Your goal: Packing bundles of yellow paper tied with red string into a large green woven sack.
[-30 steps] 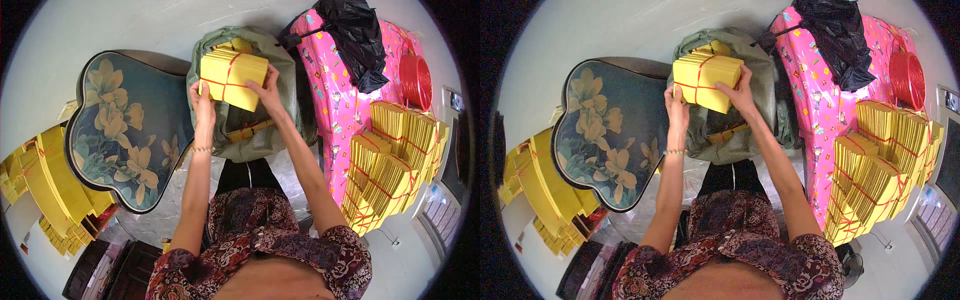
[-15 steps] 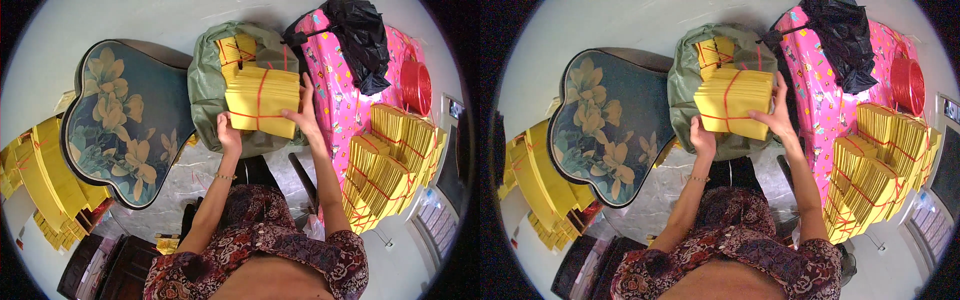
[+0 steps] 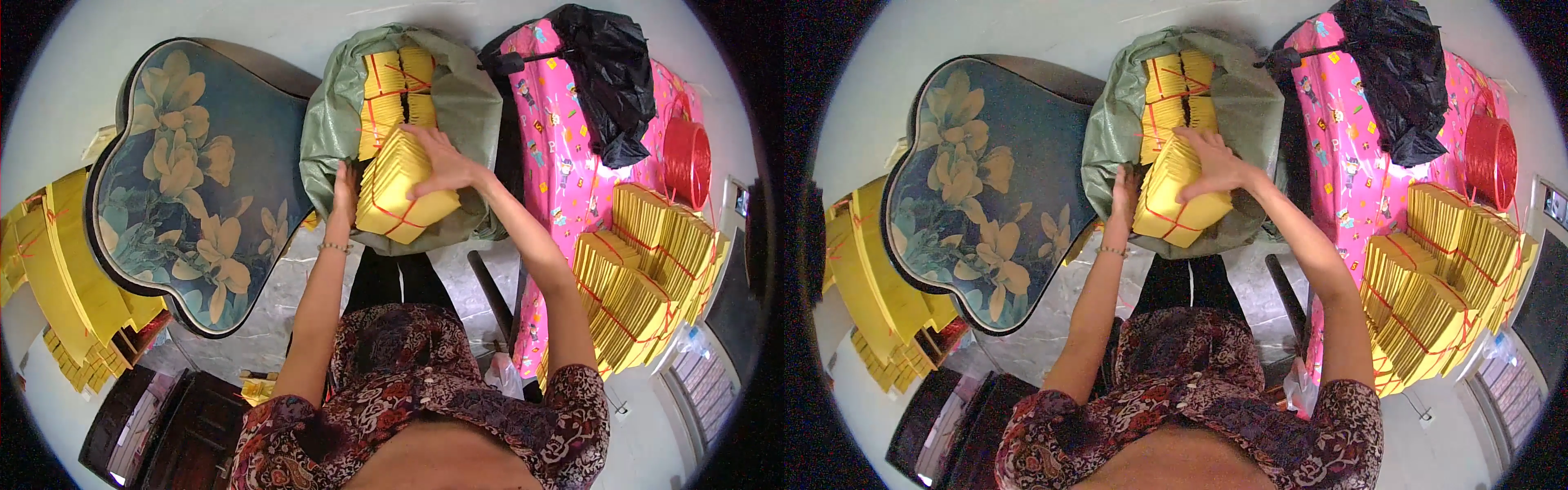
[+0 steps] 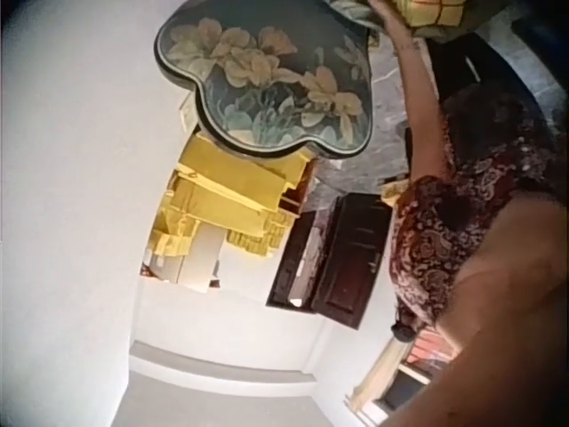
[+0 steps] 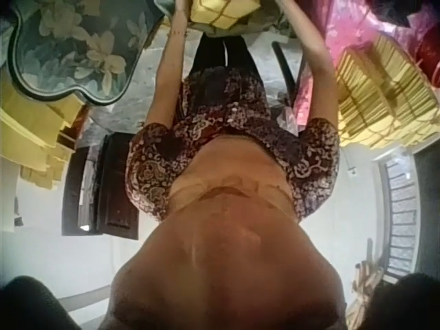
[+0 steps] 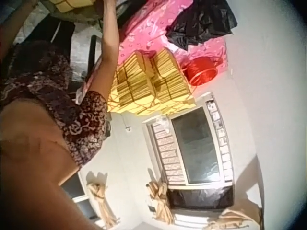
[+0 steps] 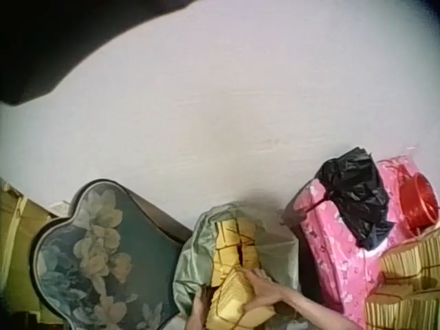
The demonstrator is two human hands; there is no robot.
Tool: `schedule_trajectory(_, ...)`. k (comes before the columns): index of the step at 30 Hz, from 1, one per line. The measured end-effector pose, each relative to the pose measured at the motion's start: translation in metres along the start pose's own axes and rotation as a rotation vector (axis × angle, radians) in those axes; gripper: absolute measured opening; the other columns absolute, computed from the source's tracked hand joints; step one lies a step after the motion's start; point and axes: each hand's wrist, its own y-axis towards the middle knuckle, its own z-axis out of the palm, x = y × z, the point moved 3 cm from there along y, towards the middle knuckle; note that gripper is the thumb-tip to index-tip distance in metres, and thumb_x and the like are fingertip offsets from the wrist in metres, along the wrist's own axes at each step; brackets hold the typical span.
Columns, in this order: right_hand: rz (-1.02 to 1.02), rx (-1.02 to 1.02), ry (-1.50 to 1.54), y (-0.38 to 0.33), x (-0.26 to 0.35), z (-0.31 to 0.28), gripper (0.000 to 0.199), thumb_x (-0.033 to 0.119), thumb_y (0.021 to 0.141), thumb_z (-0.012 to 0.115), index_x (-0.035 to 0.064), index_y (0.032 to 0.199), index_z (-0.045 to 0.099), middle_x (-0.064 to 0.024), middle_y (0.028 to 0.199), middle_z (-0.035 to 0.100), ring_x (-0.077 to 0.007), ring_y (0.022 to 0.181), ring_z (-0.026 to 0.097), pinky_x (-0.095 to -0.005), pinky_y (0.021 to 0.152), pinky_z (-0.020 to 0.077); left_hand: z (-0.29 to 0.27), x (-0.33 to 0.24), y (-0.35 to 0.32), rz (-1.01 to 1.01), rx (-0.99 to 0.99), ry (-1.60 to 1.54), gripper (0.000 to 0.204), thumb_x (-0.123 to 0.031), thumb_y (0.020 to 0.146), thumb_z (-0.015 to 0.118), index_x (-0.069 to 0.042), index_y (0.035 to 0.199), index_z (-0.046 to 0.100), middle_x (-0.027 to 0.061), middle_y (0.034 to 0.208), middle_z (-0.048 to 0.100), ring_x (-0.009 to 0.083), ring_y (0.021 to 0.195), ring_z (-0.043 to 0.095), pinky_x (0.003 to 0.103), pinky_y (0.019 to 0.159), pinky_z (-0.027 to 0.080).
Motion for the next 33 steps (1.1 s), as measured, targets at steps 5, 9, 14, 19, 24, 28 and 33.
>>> schedule_trajectory(5, 0.033, 0.055, -0.087, 0.051, 0.002, 0.015, 0.112, 0.040, 0.046, 0.078, 0.0135, 0.139, 0.020, -0.0225, 0.125, 0.035, -0.0411, 0.123, 0.028, -0.0467, 0.103, 0.0236, -0.026, 0.001, -0.003, -0.112, 0.010, -0.195, 0.078, -0.059, 0.089, 0.032, -0.008, 0.144, 0.012, 0.0107, 0.149, 0.017, 0.0252, 0.135, 0.020, 0.037, 0.108, 0.020)
schedule_trajectory(9, -0.022, 0.073, -0.250, 0.066, 0.014, 0.015, 0.106, 0.037, 0.044, 0.078, 0.0192, 0.135, 0.026, -0.0200, 0.119, 0.039, -0.0403, 0.118, 0.032, -0.0471, 0.099, 0.0260, -0.013, 0.014, -0.014, 0.083, -0.071, -0.237, 0.051, -0.033, 0.083, 0.050, -0.002, 0.123, 0.045, 0.0113, 0.123, 0.050, 0.0259, 0.111, 0.049, 0.037, 0.097, 0.035)
schedule_trajectory(14, -0.120, 0.057, -0.352, 0.073, 0.023, 0.018, 0.104, 0.036, 0.043, 0.078, 0.0203, 0.133, 0.028, -0.0176, 0.115, 0.040, -0.0382, 0.113, 0.035, -0.0461, 0.097, 0.0256, -0.025, 0.030, -0.034, 0.337, -0.087, -0.383, 0.058, -0.020, 0.074, 0.055, 0.001, 0.126, 0.041, 0.0117, 0.121, 0.051, 0.0248, 0.110, 0.049, 0.034, 0.094, 0.038)
schedule_trajectory(19, -0.118, 0.054, -0.320, 0.071, 0.019, 0.012, 0.101, 0.035, 0.043, 0.078, 0.0184, 0.131, 0.031, -0.0171, 0.114, 0.042, -0.0378, 0.112, 0.036, -0.0463, 0.096, 0.0253, 0.012, 0.034, -0.056, 0.250, -0.337, 0.326, 0.081, -0.001, 0.068, 0.064, 0.002, 0.136, 0.020, 0.0146, 0.125, 0.045, 0.0222, 0.117, 0.043, 0.034, 0.100, 0.034)
schedule_trajectory(24, -0.275, -0.021, -0.422, 0.061, 0.027, 0.025, 0.099, 0.036, 0.041, 0.077, 0.0161, 0.129, 0.035, -0.0176, 0.113, 0.041, -0.0378, 0.112, 0.036, -0.0475, 0.097, 0.0246, 0.006, 0.044, -0.040, 0.115, -0.106, 0.225, 0.078, 0.007, 0.067, 0.066, -0.001, 0.133, 0.024, 0.0126, 0.124, 0.046, 0.0218, 0.109, 0.050, 0.031, 0.093, 0.042)
schedule_trajectory(28, -0.355, -0.147, -0.487, 0.040, 0.033, 0.034, 0.102, 0.040, 0.042, 0.079, 0.0158, 0.130, 0.034, -0.0195, 0.118, 0.038, -0.0388, 0.114, 0.035, -0.0511, 0.100, 0.0226, -0.006, 0.057, -0.028, 0.246, -0.041, 0.303, 0.077, 0.010, 0.067, 0.065, -0.003, 0.132, 0.026, 0.0124, 0.122, 0.046, 0.0211, 0.110, 0.049, 0.031, 0.095, 0.040)
schedule_trajectory(33, -0.242, -0.327, -0.364, -0.003, 0.018, 0.027, 0.105, 0.042, 0.047, 0.083, 0.0089, 0.131, 0.030, -0.0216, 0.126, 0.034, -0.0394, 0.121, 0.030, -0.0499, 0.101, 0.0240, -0.007, 0.057, -0.026, 0.206, -0.094, 0.293, 0.076, 0.004, 0.066, 0.069, -0.003, 0.130, 0.030, 0.0109, 0.122, 0.045, 0.0206, 0.113, 0.046, 0.030, 0.096, 0.039)
